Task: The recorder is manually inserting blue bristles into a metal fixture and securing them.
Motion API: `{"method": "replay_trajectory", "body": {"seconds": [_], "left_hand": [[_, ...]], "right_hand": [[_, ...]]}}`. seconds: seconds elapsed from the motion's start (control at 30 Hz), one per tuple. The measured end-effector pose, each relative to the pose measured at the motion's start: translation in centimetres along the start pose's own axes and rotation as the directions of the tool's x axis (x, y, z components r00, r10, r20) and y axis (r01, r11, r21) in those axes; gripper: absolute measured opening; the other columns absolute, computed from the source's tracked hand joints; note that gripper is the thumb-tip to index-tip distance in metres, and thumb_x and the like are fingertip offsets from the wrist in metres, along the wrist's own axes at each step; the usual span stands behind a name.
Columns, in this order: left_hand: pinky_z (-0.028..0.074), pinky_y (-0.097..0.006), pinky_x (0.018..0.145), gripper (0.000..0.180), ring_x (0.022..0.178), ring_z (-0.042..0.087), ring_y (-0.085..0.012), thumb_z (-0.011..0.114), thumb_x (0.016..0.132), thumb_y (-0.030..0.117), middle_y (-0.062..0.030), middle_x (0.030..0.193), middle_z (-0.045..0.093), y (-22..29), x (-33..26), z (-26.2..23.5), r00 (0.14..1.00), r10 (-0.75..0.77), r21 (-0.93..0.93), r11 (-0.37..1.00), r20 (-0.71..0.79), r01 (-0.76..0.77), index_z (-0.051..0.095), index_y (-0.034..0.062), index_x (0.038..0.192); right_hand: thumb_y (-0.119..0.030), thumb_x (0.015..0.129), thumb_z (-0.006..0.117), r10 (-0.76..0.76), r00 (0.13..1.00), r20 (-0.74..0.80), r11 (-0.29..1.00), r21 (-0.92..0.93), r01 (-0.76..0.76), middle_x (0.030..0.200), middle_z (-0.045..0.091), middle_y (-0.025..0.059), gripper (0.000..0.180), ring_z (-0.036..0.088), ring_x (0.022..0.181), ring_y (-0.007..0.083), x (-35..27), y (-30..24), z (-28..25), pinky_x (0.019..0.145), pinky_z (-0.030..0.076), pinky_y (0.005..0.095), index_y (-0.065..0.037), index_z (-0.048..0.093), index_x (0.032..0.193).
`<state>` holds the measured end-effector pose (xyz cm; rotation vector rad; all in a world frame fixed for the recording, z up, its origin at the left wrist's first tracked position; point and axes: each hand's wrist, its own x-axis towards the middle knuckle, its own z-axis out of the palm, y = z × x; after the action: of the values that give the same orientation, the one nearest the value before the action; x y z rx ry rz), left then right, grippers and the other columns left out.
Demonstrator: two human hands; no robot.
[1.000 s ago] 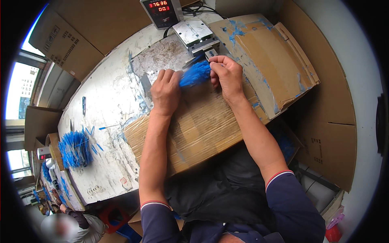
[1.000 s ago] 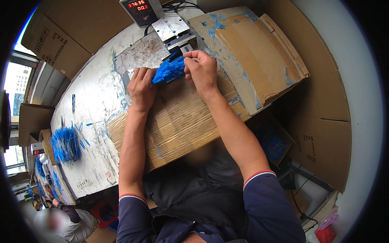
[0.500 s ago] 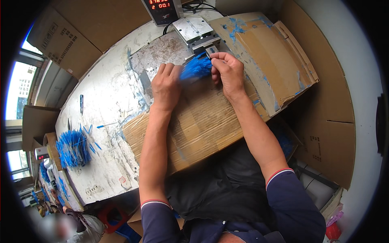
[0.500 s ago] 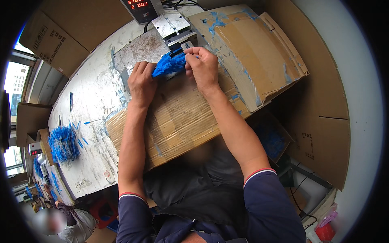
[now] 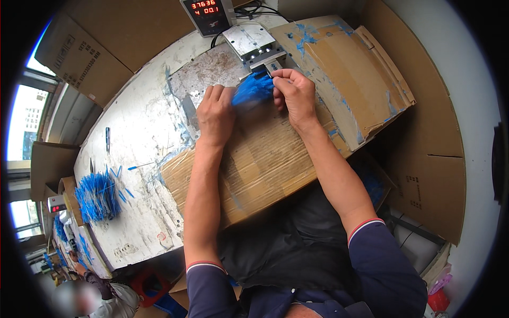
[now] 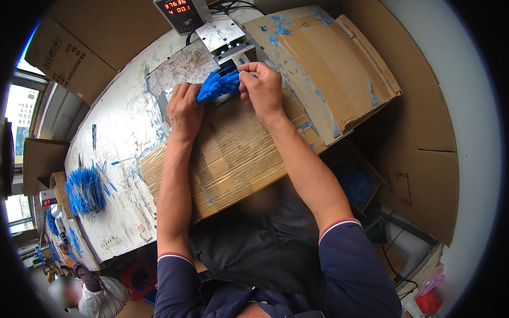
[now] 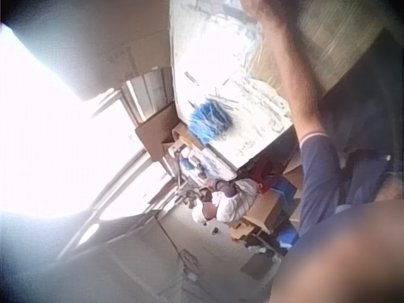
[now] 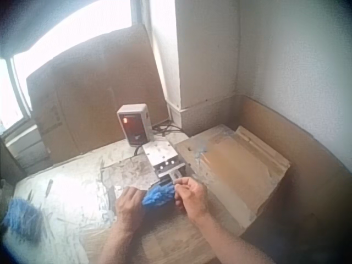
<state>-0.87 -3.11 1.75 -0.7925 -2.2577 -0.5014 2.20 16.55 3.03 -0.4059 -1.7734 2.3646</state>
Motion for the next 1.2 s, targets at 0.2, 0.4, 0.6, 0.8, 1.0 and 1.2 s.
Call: {"method": "replay_trajectory", "body": {"seconds": [0.2, 0.4, 0.6, 0.8, 1.0, 1.2], "left_hand": [[0.051, -0.036, 0.065, 0.024, 0.078, 0.06, -0.0264, 0.063, 0.071, -0.005, -0.0067, 0.081, 0.057, -0.1, -0.1, -0.3, 1.0, -0.005, 0.0, 1.0, -0.009, 0.005, 0.067, 0.0095, 0.09], [0.051, -0.036, 0.065, 0.023, 0.076, 0.061, -0.0255, 0.066, 0.07, -0.001, -0.0056, 0.08, 0.058, 0.2, -0.6, -1.2, 0.998, 0.032, 0.032, 0.999, -0.045, -0.031, 0.067, 0.0104, 0.09], [0.051, -0.037, 0.065, 0.026, 0.077, 0.062, -0.0263, 0.066, 0.069, -0.002, -0.0061, 0.079, 0.058, 1.0, -0.8, -1.9, 0.999, 0.023, -0.008, 1.0, -0.045, -0.023, 0.068, 0.01, 0.092], [0.052, -0.039, 0.068, 0.029, 0.079, 0.062, -0.0288, 0.063, 0.065, -0.008, -0.0089, 0.08, 0.059, 0.1, -1.4, -1.1, 0.997, -0.063, -0.043, 0.997, 0.037, 0.064, 0.068, 0.0071, 0.09], [0.052, -0.04, 0.07, 0.029, 0.081, 0.063, -0.0295, 0.062, 0.065, -0.008, -0.0097, 0.08, 0.059, 0.2, -1.2, -1.0, 0.996, -0.089, -0.077, 0.993, 0.011, 0.089, 0.068, 0.0063, 0.09], [0.052, -0.041, 0.07, 0.024, 0.079, 0.063, -0.0311, 0.063, 0.068, -0.007, -0.0108, 0.079, 0.06, -0.3, -1.4, -0.7, 0.988, -0.149, -0.107, 0.983, 0.036, 0.152, 0.068, 0.0059, 0.087]], "right_hand": [[-0.013, 0.087, 0.063, -0.01, 1.0, -0.004, 1.0, 0.02, 0.01, 0.069, 0.062, -0.0009, 0.018, 0.054, 0.053, 0.0047, -0.1, 0.0, 0.1, 0.045, 0.043, 0.02, -0.003, 0.069, 0.101], [-0.012, 0.087, 0.063, -0.012, 1.0, -0.014, 0.994, 0.105, 0.013, 0.069, 0.061, -0.0008, 0.019, 0.053, 0.052, 0.0043, -0.1, 0.2, -0.2, 0.044, 0.042, 0.0199, -0.002, 0.067, 0.103], [-0.012, 0.088, 0.064, 0.008, 1.0, 0.012, 0.991, 0.134, -0.01, 0.068, 0.06, -0.0007, 0.019, 0.051, 0.051, 0.0055, 0.0, 0.1, -0.4, 0.043, 0.039, 0.0214, -0.002, 0.066, 0.105], [-0.012, 0.089, 0.065, 0.026, 0.999, 0.029, 0.991, 0.128, -0.03, 0.067, 0.059, -0.0008, 0.019, 0.051, 0.051, 0.0065, 0.0, 0.0, -0.5, 0.044, 0.039, 0.0225, -0.003, 0.066, 0.104], [-0.012, 0.089, 0.065, 0.027, 0.999, 0.027, 0.994, 0.11, -0.03, 0.067, 0.06, -0.0008, 0.018, 0.051, 0.052, 0.0063, 0.1, -0.1, -0.3, 0.044, 0.039, 0.0224, -0.003, 0.066, 0.104], [-0.012, 0.088, 0.065, 0.021, 1.0, 0.02, 0.996, 0.083, -0.022, 0.068, 0.06, -0.0007, 0.019, 0.051, 0.052, 0.0065, -0.1, -0.2, -0.2, 0.044, 0.039, 0.0225, -0.002, 0.067, 0.104]]}}
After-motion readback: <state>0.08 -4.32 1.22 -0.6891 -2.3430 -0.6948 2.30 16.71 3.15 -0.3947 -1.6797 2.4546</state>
